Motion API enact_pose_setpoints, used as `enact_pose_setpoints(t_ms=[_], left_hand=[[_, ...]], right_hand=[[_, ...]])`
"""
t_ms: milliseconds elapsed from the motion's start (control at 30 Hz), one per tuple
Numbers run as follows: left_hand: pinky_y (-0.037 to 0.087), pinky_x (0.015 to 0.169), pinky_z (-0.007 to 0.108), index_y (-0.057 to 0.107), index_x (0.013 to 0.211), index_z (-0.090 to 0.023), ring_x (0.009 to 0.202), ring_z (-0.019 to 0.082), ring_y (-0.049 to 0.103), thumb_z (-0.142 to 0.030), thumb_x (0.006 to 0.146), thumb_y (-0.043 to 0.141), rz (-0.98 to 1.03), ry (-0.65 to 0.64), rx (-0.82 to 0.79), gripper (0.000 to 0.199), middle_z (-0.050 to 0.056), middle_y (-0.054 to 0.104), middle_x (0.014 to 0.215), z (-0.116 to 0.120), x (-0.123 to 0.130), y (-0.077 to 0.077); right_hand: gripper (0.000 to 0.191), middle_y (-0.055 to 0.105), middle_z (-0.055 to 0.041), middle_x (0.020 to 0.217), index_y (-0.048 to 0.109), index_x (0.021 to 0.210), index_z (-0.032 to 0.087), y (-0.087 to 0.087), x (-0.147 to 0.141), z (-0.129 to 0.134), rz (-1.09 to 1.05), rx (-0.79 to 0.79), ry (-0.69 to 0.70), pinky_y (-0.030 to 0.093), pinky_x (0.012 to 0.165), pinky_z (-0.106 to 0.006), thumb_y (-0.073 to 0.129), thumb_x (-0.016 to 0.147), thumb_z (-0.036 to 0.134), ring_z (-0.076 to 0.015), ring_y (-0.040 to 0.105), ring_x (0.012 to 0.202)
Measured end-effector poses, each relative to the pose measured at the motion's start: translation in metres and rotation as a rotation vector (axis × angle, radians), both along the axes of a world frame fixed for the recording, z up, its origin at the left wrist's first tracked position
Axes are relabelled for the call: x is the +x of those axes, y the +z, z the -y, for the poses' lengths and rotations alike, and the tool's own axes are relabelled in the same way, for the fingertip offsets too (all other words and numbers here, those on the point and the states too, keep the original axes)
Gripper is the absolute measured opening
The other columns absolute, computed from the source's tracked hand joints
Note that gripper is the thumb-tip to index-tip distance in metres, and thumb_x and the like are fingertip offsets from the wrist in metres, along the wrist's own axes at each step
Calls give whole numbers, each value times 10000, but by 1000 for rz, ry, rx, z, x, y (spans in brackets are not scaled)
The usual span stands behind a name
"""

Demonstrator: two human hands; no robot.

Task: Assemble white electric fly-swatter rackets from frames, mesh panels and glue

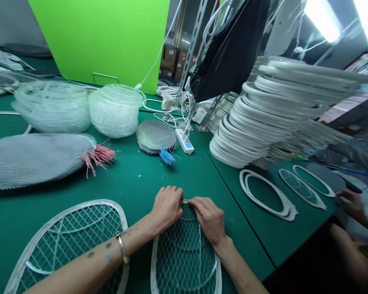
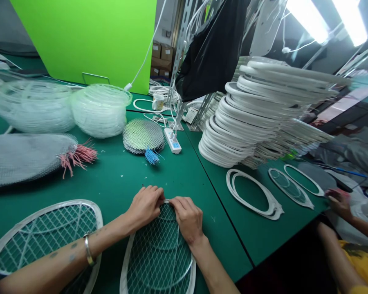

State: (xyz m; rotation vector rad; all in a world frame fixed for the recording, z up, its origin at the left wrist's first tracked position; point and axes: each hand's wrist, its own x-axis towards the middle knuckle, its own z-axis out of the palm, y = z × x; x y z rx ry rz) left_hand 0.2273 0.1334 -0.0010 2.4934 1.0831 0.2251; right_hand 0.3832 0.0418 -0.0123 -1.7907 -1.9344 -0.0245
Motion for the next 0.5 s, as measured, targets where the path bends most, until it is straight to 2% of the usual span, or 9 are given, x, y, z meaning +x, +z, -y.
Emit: enact_pose_setpoints(t_ms=[267, 400, 500], left_hand=[[378, 754, 360, 580, 866, -205, 896, 238, 578, -131, 853, 468, -1, -1, -18, 135, 61, 653, 912, -1, 0, 2], [380, 739, 347, 589, 846, -207, 883, 228, 585, -120, 827, 488, -1, 7, -30, 135, 54, 662, 890, -2, 0, 4], [381, 739, 348, 594, 847, -210, 885, 228, 587, -118, 823, 485, 5, 14, -33, 144, 52, 665, 891, -2, 1, 4]], right_hand=[[218, 738, -6, 987, 724, 963, 297, 5, 1, 0, -89, -48, -21, 506, 798, -305, 517, 958, 227, -189, 657, 937], [183, 734, -15, 915, 721, 849, 284, 1, 2, -3, -168, -47, -69, 533, 769, -315, 558, 931, 270, -192, 664, 884], [174, 735, -23, 884, 706, 863, 260, -3, 4, -6, -216, -26, -120, 544, 754, -320, 552, 934, 300, -194, 670, 850]])
